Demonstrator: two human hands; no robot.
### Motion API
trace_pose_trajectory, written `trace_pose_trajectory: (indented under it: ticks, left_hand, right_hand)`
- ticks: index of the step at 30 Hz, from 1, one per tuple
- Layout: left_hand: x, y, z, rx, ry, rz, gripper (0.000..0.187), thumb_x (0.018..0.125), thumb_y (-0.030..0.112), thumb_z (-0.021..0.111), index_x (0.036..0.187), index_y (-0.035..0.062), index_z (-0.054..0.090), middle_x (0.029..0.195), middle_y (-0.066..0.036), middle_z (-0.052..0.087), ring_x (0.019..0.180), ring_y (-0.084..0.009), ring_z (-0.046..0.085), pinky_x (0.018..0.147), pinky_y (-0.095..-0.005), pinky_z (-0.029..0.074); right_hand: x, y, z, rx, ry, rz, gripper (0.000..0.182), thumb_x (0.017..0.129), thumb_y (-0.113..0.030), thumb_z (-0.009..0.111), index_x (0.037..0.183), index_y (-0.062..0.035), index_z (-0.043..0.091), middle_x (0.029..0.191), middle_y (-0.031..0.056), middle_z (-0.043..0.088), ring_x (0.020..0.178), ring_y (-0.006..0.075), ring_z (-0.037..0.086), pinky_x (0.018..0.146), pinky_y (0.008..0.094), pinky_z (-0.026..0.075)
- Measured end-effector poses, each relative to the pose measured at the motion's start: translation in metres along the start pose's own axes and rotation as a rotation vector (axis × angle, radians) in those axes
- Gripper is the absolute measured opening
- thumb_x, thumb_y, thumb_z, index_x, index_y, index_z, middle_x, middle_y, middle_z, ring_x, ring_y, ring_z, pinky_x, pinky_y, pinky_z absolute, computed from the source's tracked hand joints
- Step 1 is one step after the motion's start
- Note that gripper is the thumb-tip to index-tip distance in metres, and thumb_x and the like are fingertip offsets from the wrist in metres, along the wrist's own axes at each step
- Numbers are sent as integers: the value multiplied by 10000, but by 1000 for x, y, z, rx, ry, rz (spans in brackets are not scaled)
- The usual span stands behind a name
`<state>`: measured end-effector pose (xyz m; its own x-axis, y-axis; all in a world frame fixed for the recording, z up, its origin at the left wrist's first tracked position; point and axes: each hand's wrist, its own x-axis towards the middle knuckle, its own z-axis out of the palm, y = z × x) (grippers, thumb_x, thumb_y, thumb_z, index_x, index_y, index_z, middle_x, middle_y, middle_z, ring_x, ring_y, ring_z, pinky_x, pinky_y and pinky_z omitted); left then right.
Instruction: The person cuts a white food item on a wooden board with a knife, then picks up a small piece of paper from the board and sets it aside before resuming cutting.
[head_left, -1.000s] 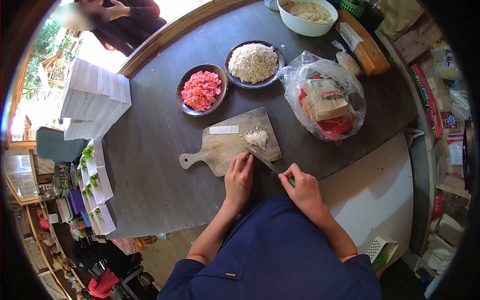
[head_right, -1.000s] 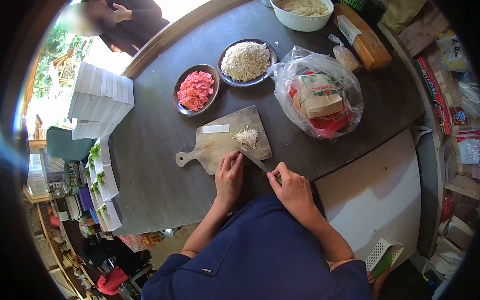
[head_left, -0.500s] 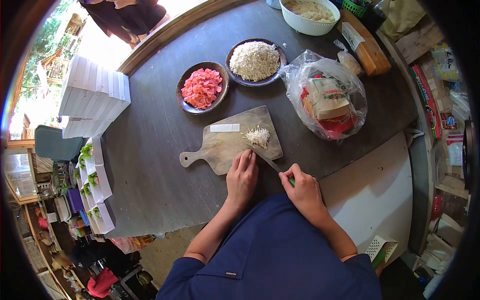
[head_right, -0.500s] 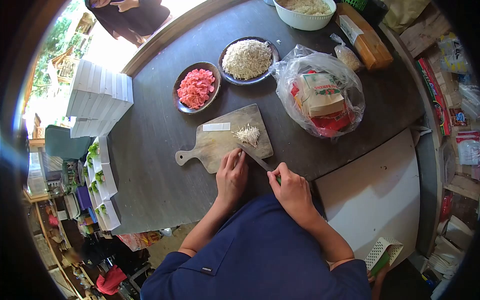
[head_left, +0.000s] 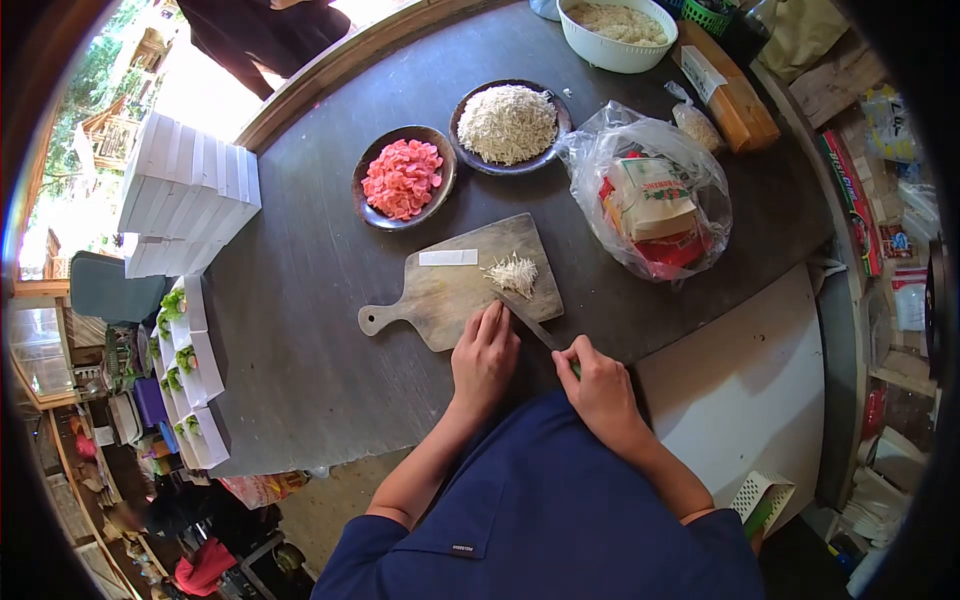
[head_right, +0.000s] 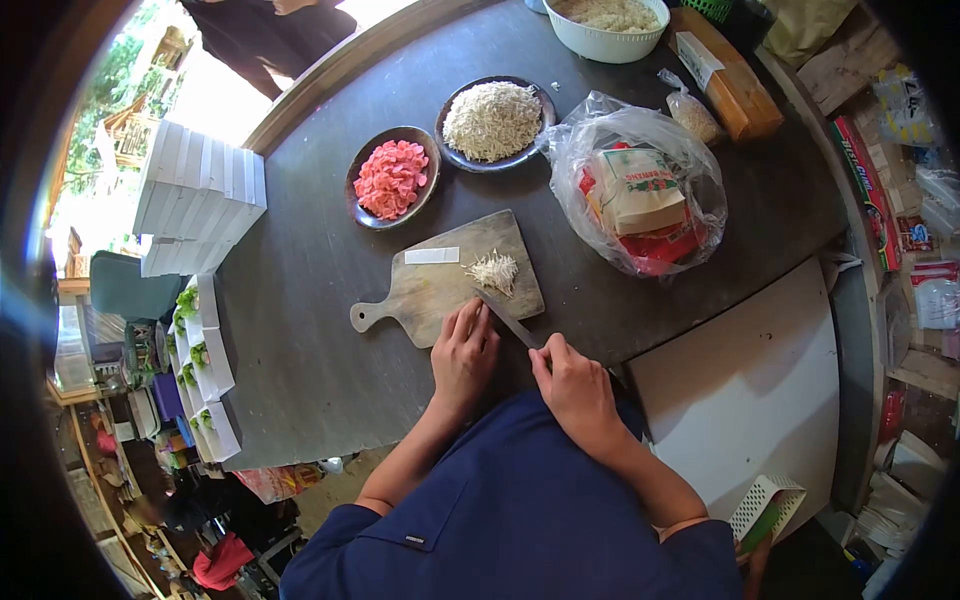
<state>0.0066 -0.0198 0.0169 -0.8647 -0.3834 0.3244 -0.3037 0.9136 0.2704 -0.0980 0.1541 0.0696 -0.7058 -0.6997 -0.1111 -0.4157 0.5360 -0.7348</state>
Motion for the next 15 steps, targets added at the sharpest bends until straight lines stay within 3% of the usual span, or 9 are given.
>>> trace_pose_trajectory:
  ticks: [15]
  left_hand:
    - [-6,-2,5,-50,15,-25,463,833,70,768,1283,-32,727,1353,-109,680,1208,-289,665,1012,-394,583]
  right_hand:
    - [17,-3,-4,110,-128,96,255,1051,-253,720,950,-51,604,788,219,738,790,473,732,696,569,570]
